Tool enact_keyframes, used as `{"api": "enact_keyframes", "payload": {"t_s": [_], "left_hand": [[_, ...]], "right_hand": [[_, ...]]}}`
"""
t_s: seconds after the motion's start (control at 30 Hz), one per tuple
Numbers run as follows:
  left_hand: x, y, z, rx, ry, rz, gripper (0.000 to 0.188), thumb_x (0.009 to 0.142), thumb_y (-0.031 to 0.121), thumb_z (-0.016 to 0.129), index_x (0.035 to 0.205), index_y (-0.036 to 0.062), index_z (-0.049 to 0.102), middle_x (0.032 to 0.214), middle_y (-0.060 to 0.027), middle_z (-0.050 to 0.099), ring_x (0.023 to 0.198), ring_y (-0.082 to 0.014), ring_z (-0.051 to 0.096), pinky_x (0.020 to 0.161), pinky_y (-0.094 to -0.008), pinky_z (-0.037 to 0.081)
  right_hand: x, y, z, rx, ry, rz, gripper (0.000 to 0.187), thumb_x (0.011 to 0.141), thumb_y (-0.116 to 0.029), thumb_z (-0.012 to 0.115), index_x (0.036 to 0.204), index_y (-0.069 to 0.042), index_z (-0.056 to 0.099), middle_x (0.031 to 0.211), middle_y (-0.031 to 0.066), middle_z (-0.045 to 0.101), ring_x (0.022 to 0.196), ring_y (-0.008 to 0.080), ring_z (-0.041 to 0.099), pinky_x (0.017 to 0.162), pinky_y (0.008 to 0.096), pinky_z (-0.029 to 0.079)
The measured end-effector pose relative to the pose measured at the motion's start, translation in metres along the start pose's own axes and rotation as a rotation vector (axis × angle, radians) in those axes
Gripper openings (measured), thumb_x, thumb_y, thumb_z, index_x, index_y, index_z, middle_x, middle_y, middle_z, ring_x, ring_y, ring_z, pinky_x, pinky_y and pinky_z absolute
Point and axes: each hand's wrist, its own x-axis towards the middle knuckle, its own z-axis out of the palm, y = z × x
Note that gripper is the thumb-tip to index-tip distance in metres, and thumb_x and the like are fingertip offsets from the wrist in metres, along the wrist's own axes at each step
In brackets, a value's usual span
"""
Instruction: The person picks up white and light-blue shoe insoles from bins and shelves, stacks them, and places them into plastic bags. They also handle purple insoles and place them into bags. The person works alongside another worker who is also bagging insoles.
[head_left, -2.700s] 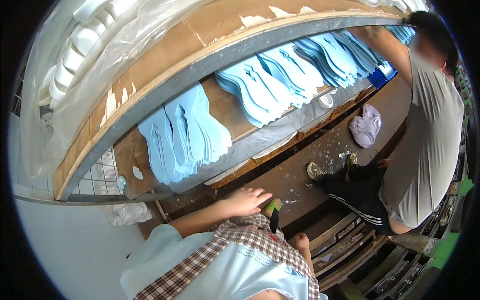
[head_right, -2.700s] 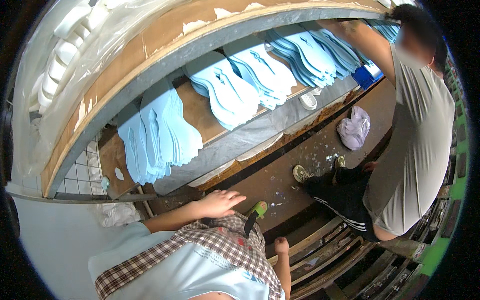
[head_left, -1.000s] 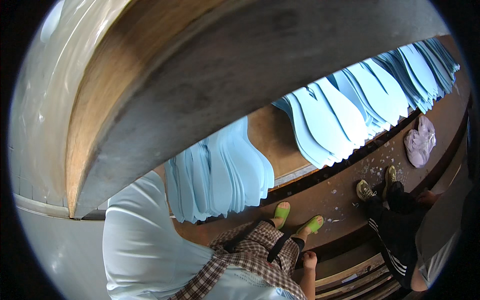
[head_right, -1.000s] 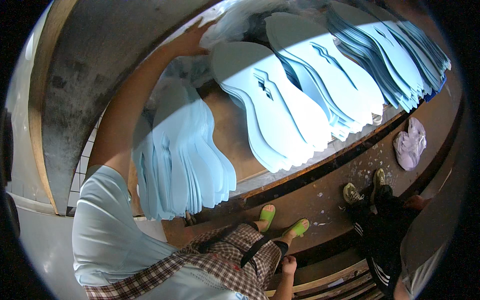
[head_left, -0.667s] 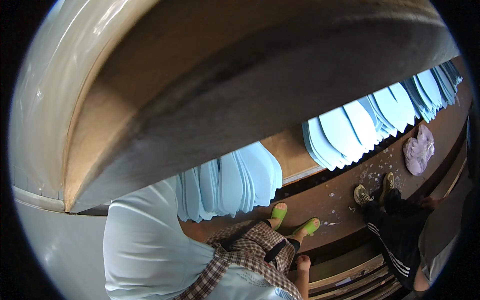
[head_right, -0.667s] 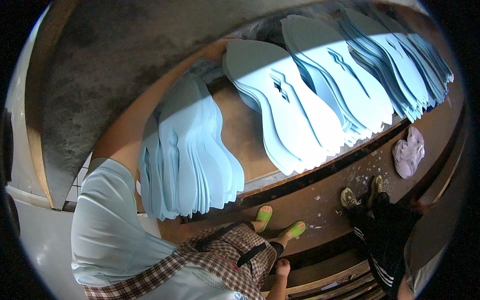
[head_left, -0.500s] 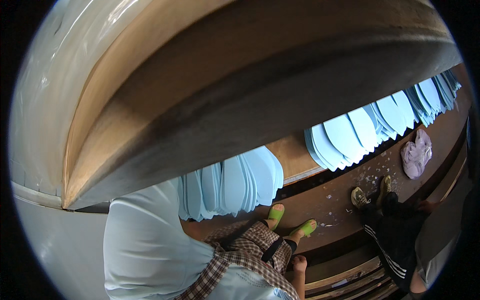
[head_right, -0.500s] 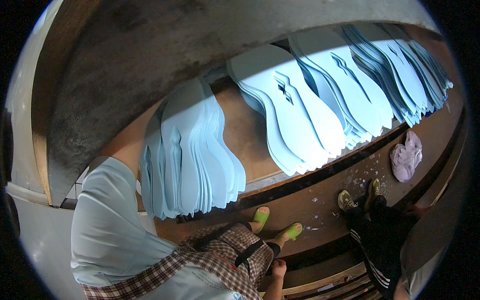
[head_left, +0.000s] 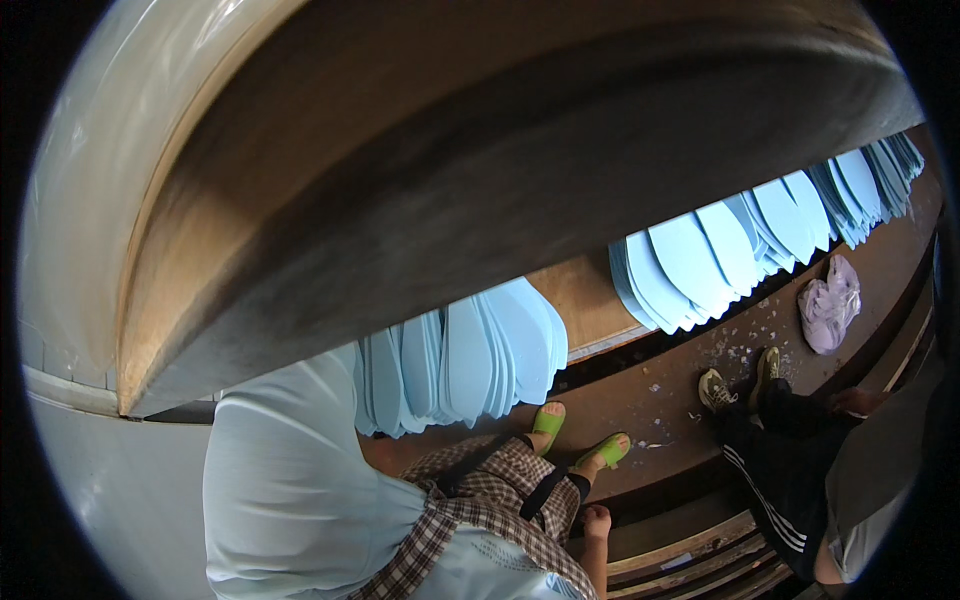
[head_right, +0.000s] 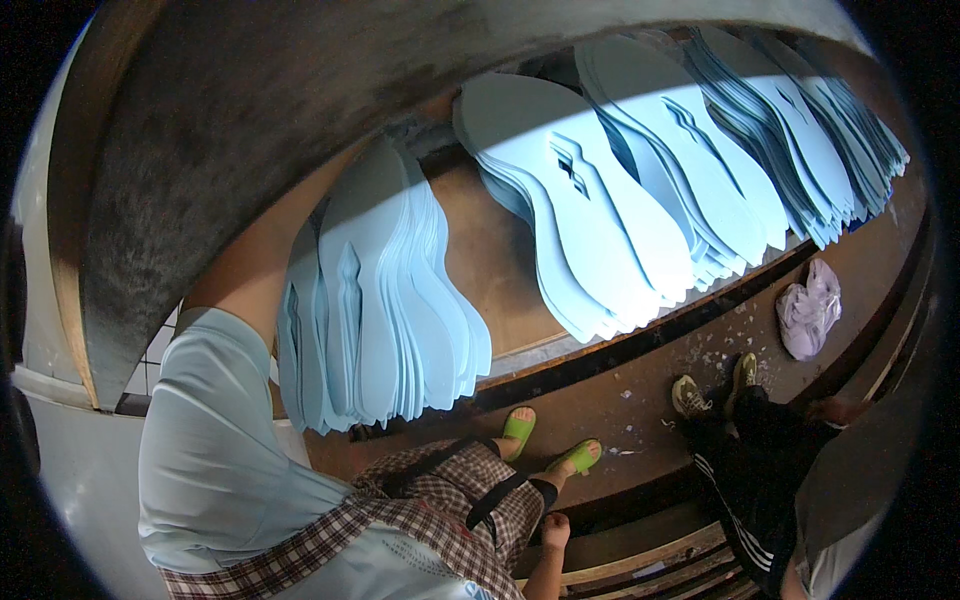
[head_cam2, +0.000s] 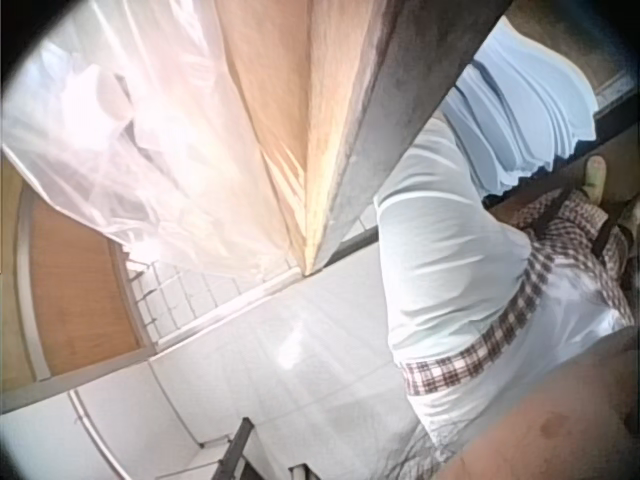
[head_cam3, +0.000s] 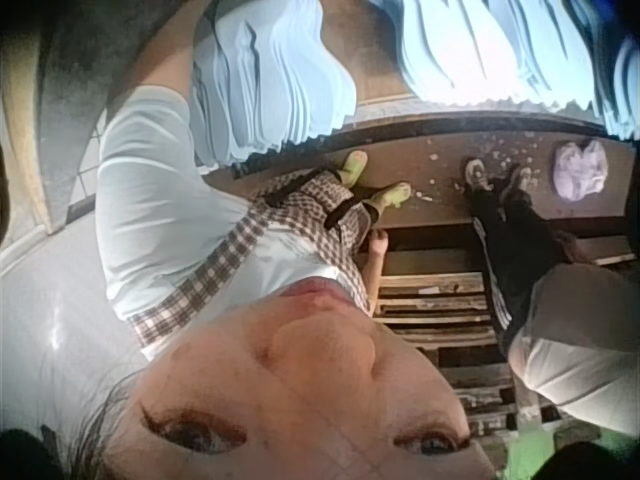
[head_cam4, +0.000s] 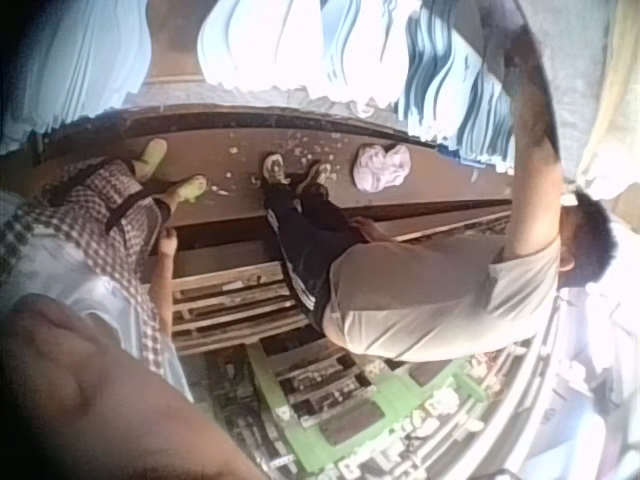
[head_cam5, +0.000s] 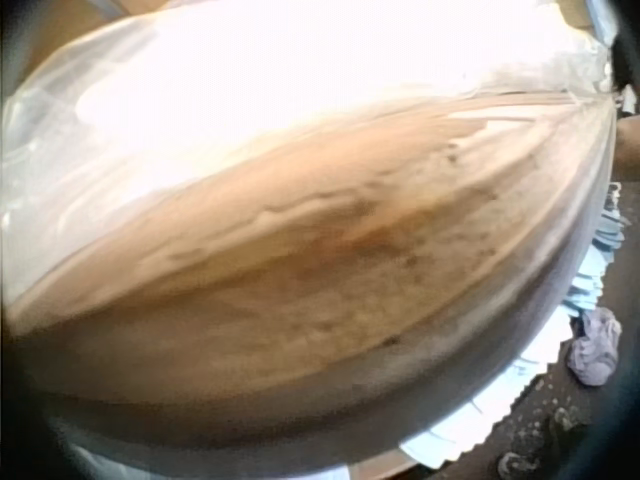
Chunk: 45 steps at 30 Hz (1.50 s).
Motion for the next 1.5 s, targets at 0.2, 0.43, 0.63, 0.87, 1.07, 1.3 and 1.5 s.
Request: {"api": "enact_keyframes", "payload": {"t_s": [0.2, 0.43, 0.63, 0.87, 1.07, 1.3, 1.5], "left_hand": [[0.004, -0.013, 0.013, 0.008, 0.041, 0.041, 0.064, 0.067, 0.013, 0.069, 0.127, 0.0095, 0.047, 0.131, -0.016, 0.046, 0.121, -0.0329, 0.042, 0.106, -0.0415, 0.03], [0.017, -0.047, 0.034, 0.028, 0.181, 0.213, 0.063, 0.066, 0.014, 0.069, 0.125, 0.0089, 0.049, 0.13, -0.0165, 0.046, 0.12, -0.0332, 0.043, 0.105, -0.0415, 0.031], [0.006, -0.009, -0.005, 0.257, 0.024, 0.054, 0.063, 0.065, 0.019, 0.07, 0.124, 0.0086, 0.05, 0.131, -0.0171, 0.045, 0.122, -0.0325, 0.041, 0.104, -0.0412, 0.032], [-0.05, 0.032, -0.063, 0.141, -0.194, -0.182, 0.057, 0.071, 0.021, 0.067, 0.124, 0.0094, 0.05, 0.13, -0.0161, 0.045, 0.12, -0.0305, 0.043, 0.102, -0.0432, 0.034], [-0.114, 0.017, -0.077, -0.021, -0.209, -0.253, 0.051, 0.076, 0.02, 0.064, 0.123, 0.0098, 0.05, 0.129, -0.0153, 0.046, 0.118, -0.0291, 0.045, 0.099, -0.0451, 0.036], [-0.165, 0.016, -0.08, -0.103, -0.216, -0.236, 0.044, 0.082, 0.02, 0.061, 0.123, 0.0103, 0.051, 0.128, -0.0143, 0.048, 0.116, -0.0275, 0.047, 0.097, -0.0473, 0.038], [-0.173, 0.077, -0.055, 0.219, -0.286, -0.368, 0.037, 0.086, 0.011, 0.056, 0.122, 0.0089, 0.052, 0.121, -0.0143, 0.054, 0.11, -0.0284, 0.053, 0.095, -0.0405, 0.041]], "right_hand": [[-0.004, 0.003, -0.003, 0.113, -0.027, -0.001, 0.024, 0.081, -0.007, 0.054, 0.101, 0.005, 0.054, 0.087, 0.0108, 0.06, 0.068, 0.017, 0.058, 0.059, 0.0296, 0.051], [-0.007, -0.001, -0.006, 0.132, -0.043, -0.05, 0.022, 0.081, -0.008, 0.055, 0.1, 0.003, 0.055, 0.084, 0.0097, 0.061, 0.063, 0.0155, 0.058, 0.056, 0.0279, 0.048], [-0.009, -0.005, -0.003, 0.167, -0.051, -0.028, 0.021, 0.08, -0.008, 0.054, 0.098, 0.003, 0.055, 0.084, 0.0098, 0.06, 0.065, 0.0154, 0.057, 0.057, 0.0291, 0.047], [-0.016, -0.019, -0.011, 0.077, -0.088, -0.067, 0.021, 0.083, -0.009, 0.052, 0.1, 0.004, 0.055, 0.081, 0.0093, 0.06, 0.064, 0.015, 0.056, 0.056, 0.0284, 0.046], [-0.016, -0.019, -0.012, 0.122, -0.058, 0.018, 0.017, 0.084, -0.006, 0.053, 0.098, 0.004, 0.057, 0.083, 0.0105, 0.06, 0.07, 0.017, 0.057, 0.063, 0.0311, 0.048], [-0.002, 0.0, -0.01, 0.105, -0.106, 0.009, 0.018, 0.086, -0.006, 0.053, 0.101, 0.004, 0.055, 0.085, 0.0109, 0.059, 0.071, 0.0176, 0.056, 0.064, 0.0309, 0.049], [0.003, 0.016, -0.012, 0.193, -0.044, -0.089, 0.016, 0.084, -0.011, 0.054, 0.098, -0.002, 0.054, 0.075, 0.0045, 0.057, 0.059, 0.0131, 0.054, 0.049, 0.0258, 0.042]]}}
